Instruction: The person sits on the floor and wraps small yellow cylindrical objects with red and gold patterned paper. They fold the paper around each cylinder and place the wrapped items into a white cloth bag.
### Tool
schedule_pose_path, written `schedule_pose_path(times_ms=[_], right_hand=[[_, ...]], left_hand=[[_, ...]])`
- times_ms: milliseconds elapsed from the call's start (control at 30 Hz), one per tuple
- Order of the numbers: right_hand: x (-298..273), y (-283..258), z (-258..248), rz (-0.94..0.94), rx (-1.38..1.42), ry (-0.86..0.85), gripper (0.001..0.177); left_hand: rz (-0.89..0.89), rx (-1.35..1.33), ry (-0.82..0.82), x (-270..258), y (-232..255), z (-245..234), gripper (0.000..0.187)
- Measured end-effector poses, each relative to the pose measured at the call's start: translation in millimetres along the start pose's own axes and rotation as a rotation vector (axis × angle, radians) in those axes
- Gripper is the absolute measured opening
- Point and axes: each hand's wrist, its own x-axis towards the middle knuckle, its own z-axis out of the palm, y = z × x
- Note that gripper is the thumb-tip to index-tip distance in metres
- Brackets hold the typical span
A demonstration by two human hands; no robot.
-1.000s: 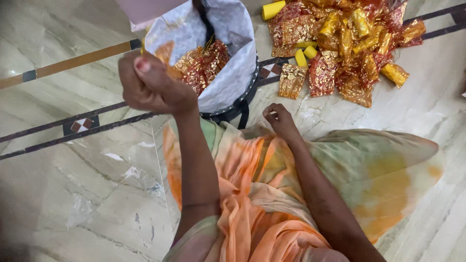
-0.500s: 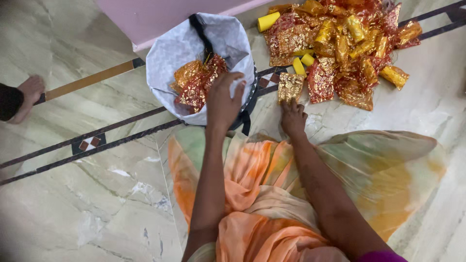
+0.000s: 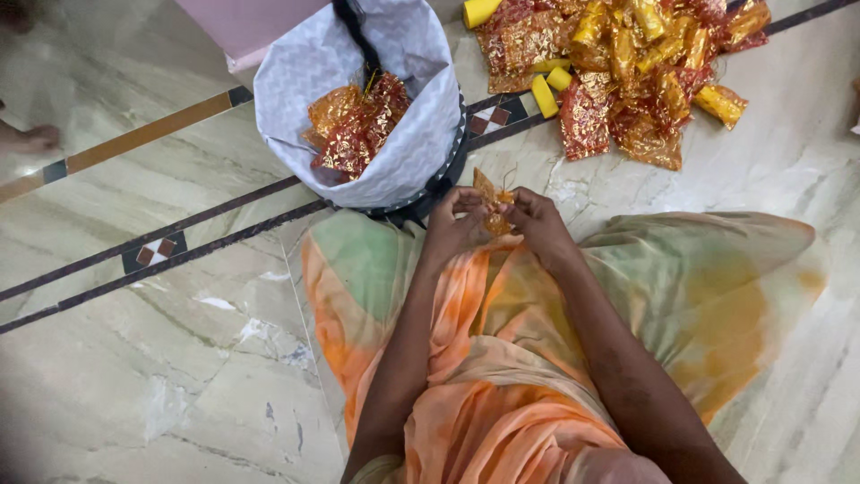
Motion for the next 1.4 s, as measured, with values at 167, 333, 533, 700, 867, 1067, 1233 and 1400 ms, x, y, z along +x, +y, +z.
schedule_pose_path(times_ms=[167,333,533,700,867,1067,1233,1400], right_hand=[[1.3,-0.4,2.8,0.146,0.337,-0.091,0.021],[23.5,25.3,-4.5,-0.038,0.049,0.066,0.015],[29.0,33.3,4.4,-0.216,-0.223,-0.028,0.023],[28.6,26.2,10.8,-0.184,-0.143,-0.01,0.028],[26.5,17.2,9.7,-0.177,-0.165,0.033,0.03],[28.0,17.5,7.9,-0.184,-0.141,0.085,0.016],[32.7,28.6,4.0,-0.167,0.021,0.062,0.01],[31.7,25.8,3.5,-0.211,-0.184,0.177,0.006]], left_hand=[[-0.125,0.026,-0.046,-0.7,10.9,14.3,0.035],[-0.185,-0.022,0.082,5.1,-6.8,7.4,0.022],[-0.104,-0.06,0.147,9.7,-48.6,5.6,0.03],[-0.433,-0.52,0.077,5.9,-21.8,13.3,0.054],[-0.401,-0.516,0.024,10.7,-25.5,16.7,0.055],[-0.332,-0.478,-0.111,7.7,-26.9,18.8,0.051],[-0.187,-0.134,-0.066,4.6,-1.4,21.3,0.038],[-0.124,0.065,0.138,4.5,8.7,20.9,0.026]])
